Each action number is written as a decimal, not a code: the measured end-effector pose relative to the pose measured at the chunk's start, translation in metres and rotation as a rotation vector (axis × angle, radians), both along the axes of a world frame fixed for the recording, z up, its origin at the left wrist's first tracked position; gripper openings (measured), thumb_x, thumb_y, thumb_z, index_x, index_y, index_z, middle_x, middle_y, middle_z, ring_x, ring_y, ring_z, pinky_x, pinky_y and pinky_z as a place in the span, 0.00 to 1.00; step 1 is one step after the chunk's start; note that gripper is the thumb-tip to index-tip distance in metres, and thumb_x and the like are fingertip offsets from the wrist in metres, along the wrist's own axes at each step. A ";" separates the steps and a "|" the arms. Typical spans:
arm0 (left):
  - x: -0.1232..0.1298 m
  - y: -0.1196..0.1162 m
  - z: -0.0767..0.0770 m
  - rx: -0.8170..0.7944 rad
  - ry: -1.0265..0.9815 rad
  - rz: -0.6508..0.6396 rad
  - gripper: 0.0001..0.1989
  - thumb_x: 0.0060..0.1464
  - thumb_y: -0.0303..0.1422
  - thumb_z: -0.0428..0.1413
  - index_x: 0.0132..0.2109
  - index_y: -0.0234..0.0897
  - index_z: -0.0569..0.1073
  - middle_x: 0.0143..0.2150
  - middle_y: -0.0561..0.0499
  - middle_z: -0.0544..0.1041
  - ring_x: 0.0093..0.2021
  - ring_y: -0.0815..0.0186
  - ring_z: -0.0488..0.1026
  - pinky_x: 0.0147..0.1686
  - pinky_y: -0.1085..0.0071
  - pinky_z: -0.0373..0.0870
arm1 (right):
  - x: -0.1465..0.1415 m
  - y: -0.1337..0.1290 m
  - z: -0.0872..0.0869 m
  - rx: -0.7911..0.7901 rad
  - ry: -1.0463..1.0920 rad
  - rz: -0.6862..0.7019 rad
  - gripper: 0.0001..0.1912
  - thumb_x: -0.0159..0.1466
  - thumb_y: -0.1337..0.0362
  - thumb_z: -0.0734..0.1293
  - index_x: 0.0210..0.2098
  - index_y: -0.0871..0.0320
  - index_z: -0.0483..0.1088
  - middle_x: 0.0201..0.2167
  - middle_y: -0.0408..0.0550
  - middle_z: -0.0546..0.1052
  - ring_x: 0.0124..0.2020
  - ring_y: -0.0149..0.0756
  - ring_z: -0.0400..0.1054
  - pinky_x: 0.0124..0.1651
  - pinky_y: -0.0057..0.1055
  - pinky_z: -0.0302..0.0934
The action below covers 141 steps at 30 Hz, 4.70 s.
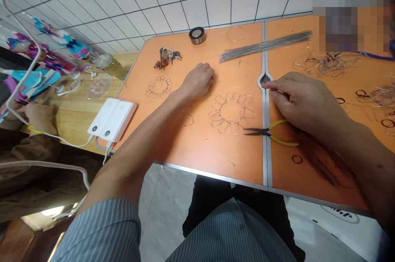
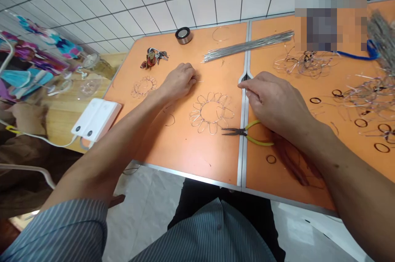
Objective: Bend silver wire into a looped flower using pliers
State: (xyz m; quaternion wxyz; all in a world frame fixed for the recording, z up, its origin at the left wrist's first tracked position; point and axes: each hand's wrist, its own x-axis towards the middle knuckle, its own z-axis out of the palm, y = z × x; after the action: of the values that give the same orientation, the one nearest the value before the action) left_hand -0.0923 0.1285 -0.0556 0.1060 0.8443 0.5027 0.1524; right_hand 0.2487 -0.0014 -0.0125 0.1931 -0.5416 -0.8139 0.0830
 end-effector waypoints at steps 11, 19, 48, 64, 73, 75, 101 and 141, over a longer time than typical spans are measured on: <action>-0.011 -0.010 0.019 0.087 -0.091 0.179 0.10 0.63 0.22 0.55 0.38 0.44 0.69 0.45 0.43 0.83 0.48 0.52 0.76 0.50 0.55 0.69 | 0.000 0.003 0.001 0.035 0.016 -0.018 0.21 0.80 0.64 0.62 0.61 0.55 0.85 0.60 0.59 0.86 0.57 0.58 0.80 0.54 0.49 0.70; -0.015 -0.008 0.002 0.000 0.001 0.174 0.06 0.61 0.25 0.61 0.40 0.42 0.74 0.52 0.39 0.83 0.55 0.49 0.77 0.57 0.52 0.73 | -0.001 0.002 0.000 0.028 -0.003 -0.032 0.22 0.79 0.65 0.63 0.62 0.57 0.86 0.61 0.60 0.86 0.56 0.54 0.80 0.52 0.45 0.67; -0.011 -0.019 0.009 -0.079 0.009 0.150 0.03 0.64 0.27 0.60 0.43 0.38 0.79 0.54 0.40 0.83 0.55 0.53 0.79 0.57 0.55 0.74 | 0.009 0.012 -0.018 0.142 -0.016 0.006 0.24 0.78 0.60 0.62 0.59 0.55 0.88 0.56 0.54 0.87 0.53 0.63 0.84 0.51 0.57 0.75; 0.007 -0.049 0.007 0.041 0.258 0.145 0.16 0.73 0.25 0.47 0.56 0.37 0.78 0.62 0.33 0.80 0.63 0.43 0.76 0.62 0.49 0.74 | 0.007 0.011 -0.017 0.120 -0.011 0.012 0.25 0.76 0.61 0.61 0.59 0.57 0.88 0.56 0.55 0.87 0.53 0.62 0.83 0.47 0.53 0.70; 0.018 -0.042 0.029 -0.030 0.409 0.014 0.23 0.63 0.19 0.51 0.61 0.32 0.78 0.56 0.30 0.83 0.55 0.42 0.80 0.53 0.52 0.72 | 0.006 0.011 -0.014 0.078 -0.023 -0.005 0.25 0.76 0.62 0.62 0.59 0.57 0.88 0.57 0.57 0.87 0.54 0.60 0.82 0.48 0.51 0.69; 0.021 -0.037 0.028 -0.036 0.438 -0.020 0.24 0.61 0.17 0.52 0.60 0.31 0.78 0.54 0.31 0.83 0.53 0.44 0.80 0.53 0.52 0.71 | 0.005 0.011 -0.012 0.068 -0.018 -0.015 0.24 0.76 0.62 0.62 0.59 0.56 0.88 0.58 0.57 0.87 0.55 0.60 0.82 0.50 0.50 0.70; 0.002 -0.032 0.020 -0.080 0.177 0.014 0.15 0.63 0.23 0.56 0.55 0.40 0.78 0.47 0.39 0.80 0.52 0.46 0.78 0.59 0.51 0.71 | 0.007 0.012 -0.016 0.087 -0.032 0.001 0.24 0.78 0.61 0.62 0.60 0.55 0.88 0.57 0.57 0.88 0.55 0.59 0.82 0.50 0.50 0.70; -0.022 -0.048 0.020 -0.083 -0.106 0.212 0.13 0.66 0.22 0.53 0.44 0.39 0.81 0.53 0.39 0.84 0.53 0.50 0.80 0.52 0.54 0.75 | -0.176 0.172 -0.021 -0.025 -0.458 0.215 0.19 0.69 0.61 0.70 0.58 0.54 0.76 0.43 0.60 0.85 0.43 0.55 0.79 0.47 0.46 0.68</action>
State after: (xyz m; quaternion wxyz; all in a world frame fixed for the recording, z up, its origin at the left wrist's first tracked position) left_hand -0.1148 0.0809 -0.0353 0.1504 0.7720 0.5888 0.1863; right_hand 0.0729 0.1705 -0.0330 -0.0127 -0.4592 -0.8882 -0.0119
